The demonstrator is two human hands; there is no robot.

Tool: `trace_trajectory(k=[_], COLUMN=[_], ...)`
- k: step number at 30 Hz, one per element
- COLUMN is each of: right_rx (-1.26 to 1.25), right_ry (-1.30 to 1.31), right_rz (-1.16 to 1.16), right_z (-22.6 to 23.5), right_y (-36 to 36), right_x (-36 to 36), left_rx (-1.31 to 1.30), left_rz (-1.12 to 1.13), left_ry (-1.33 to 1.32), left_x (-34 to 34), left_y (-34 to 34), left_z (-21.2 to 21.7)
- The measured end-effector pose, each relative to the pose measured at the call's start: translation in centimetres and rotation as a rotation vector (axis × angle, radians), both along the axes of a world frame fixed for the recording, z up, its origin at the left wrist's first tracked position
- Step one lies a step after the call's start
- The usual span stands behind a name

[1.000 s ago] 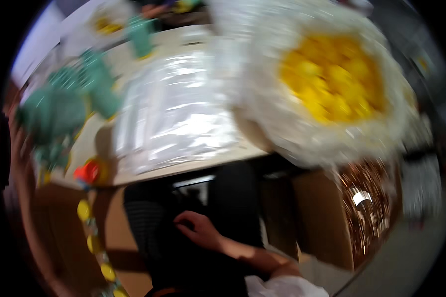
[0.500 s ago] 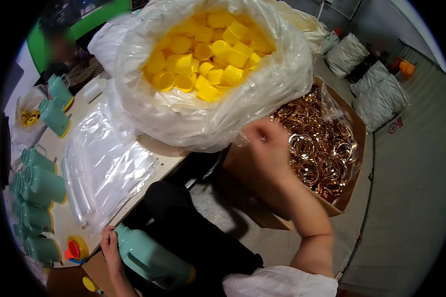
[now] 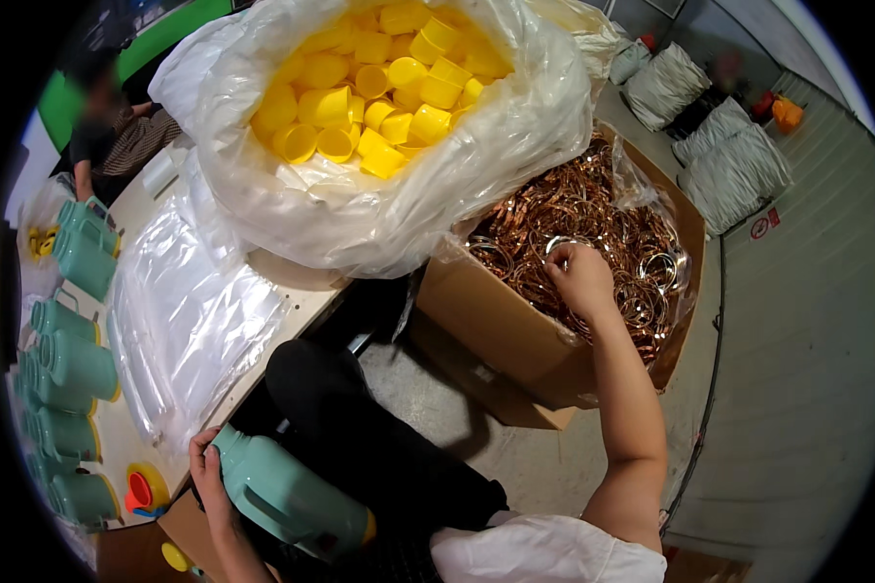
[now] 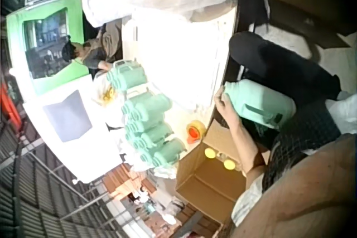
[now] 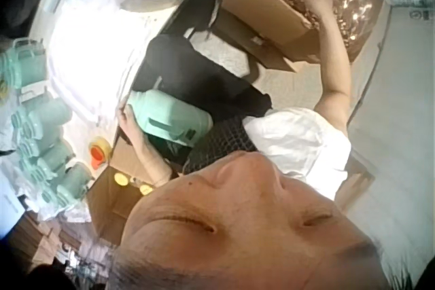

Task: The person assembles light green plastic pitchers by hand. They pick up a pitcher body, insert a copper-colored metal ring into the neck, and then screw on a yellow lid. The completed pitchers are placed into a cardboard box. The process is repeated for multiple units.

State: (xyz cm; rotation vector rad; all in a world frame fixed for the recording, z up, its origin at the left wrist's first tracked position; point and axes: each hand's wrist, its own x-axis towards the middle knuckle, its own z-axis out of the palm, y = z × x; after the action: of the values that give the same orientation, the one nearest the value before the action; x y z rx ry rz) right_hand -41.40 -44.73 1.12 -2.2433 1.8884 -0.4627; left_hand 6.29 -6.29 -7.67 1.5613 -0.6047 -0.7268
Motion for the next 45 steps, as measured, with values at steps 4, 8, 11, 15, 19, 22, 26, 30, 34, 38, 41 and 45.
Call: trace_trajectory(k=[4,8,11,15,19,22,26,30,34,38,41,45], right_rx=[-0.427,-0.519,-0.124,0.524,0.509,0.854,1.068,1.119,1.221,1.171,1.103,1.070], right_ry=[0.038,-0.325,-0.850,-0.684,-0.838,-1.263,-1.276,-1.242,-1.198,-1.266,-1.271,-1.392], right_rz=[0.248,0.541,0.568,1.334,1.393,0.944,0.765,0.719,0.700,0.715,0.746,0.687], right_z=[1.7,1.6,-1.8,-0.8,-2.9,-8.6,-8.4,-8.1,-8.0,-8.5,-9.4,-6.7], right_y=[2.5,6.2,12.3,20.6,24.4,27.5,27.8,28.0,27.7,27.7,27.4,28.3], right_x=[4.1,13.1,22.5,33.0,35.0,34.2,34.9,35.1,35.5,35.0,34.2,35.0], left_rx=[-0.028,-0.077,-0.075,-0.276,-0.223,-0.149,-0.113,-0.095,-0.059,-0.097,-0.071,-0.015], left_rz=[0.063,0.060,-0.019,0.007,0.055,0.210,0.250,0.272,0.301,0.348,0.365,0.281], left_ry=[0.089,0.196,0.047,0.294,0.260,0.235,0.226,0.248,0.343,0.314,0.221,0.144], left_x=[-0.1,-1.0,-0.6,-1.1,-1.9,-3.3,-3.2,-2.7,-2.6,-3.6,-5.1,-5.1], left_y=[1.5,2.9,2.0,2.0,3.8,4.3,3.7,3.6,3.7,3.8,4.0,4.1], left_z=[-1.4,-0.6,-0.3,3.4,3.4,2.0,1.9,0.9,1.2,2.5,1.8,2.5])
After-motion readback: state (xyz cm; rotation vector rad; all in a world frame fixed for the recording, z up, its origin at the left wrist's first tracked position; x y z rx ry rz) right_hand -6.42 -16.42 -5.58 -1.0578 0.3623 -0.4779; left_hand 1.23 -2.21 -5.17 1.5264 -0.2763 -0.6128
